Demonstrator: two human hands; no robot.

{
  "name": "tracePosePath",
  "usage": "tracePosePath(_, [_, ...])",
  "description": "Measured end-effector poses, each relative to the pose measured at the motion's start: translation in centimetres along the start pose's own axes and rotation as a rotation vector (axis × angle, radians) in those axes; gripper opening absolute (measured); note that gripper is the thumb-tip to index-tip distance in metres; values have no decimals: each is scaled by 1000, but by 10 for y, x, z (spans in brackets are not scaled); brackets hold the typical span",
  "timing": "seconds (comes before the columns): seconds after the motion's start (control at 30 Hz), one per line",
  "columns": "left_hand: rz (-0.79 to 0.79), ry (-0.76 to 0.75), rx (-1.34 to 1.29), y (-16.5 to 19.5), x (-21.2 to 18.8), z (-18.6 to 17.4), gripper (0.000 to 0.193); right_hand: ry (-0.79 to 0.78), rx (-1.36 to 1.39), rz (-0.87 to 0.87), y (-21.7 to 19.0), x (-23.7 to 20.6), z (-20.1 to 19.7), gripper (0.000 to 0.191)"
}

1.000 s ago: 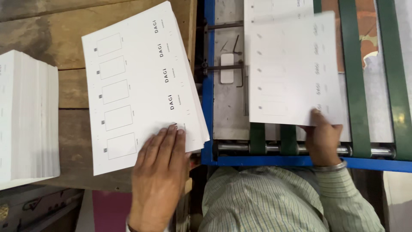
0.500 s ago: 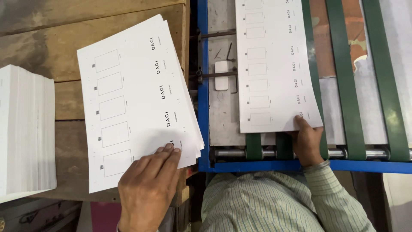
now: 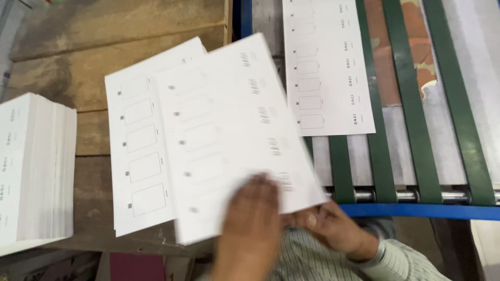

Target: The person takes printed sheets one at a time from a stack on a wooden table and places each sheet onto the belt of a blue printing/finishing machine, aligning it by hand so the machine pulls it through. The processed sheets accumulate in stacks beside the machine as the person repeats the feeding cycle.

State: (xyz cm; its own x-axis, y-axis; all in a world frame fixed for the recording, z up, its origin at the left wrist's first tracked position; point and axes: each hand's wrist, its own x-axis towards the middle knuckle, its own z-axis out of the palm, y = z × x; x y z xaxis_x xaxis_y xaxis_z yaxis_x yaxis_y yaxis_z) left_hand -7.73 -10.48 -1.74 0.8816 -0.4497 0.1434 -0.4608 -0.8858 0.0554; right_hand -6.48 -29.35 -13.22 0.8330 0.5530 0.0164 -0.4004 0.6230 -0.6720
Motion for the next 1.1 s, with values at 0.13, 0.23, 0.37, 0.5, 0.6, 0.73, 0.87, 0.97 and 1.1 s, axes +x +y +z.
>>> tracePosePath(0.13, [79,125,25,9,-1,-2,61,465,-1063,-163,-5,9,-12,44])
tracePosePath(0.23, [-122,162,55,-37,-24,-18,64,808,-1218,102,-27,15,-64,32])
tracePosePath(0.37, [-127,112,149,-79,-36,-24,41,1046,-190,-282,-38,-2,-118,29])
tracePosePath(0.5, [-113,201,81,-80,-39,-20,28,1138,-243,-273,-17,-30,-126,36])
tracePosePath(0.6, [-175,211,44,-79,-42,-16,19,1156,-284,-230,2,-40,-120,38])
tracePosePath(0.73, [-129,222,101,-81,-48,-11,25,1066,-282,-262,10,-27,-118,37])
tracePosePath(0.87, [-86,241,138,-78,-52,-11,33,1075,-298,-148,0,-7,-117,36])
tracePosePath(0.97, [-111,217,88,-77,-55,-10,25,937,-173,-87,-6,-3,-115,39])
tracePosePath(1.1, [-133,201,-15,-88,-62,-8,21,874,-179,30,-5,-10,-102,47])
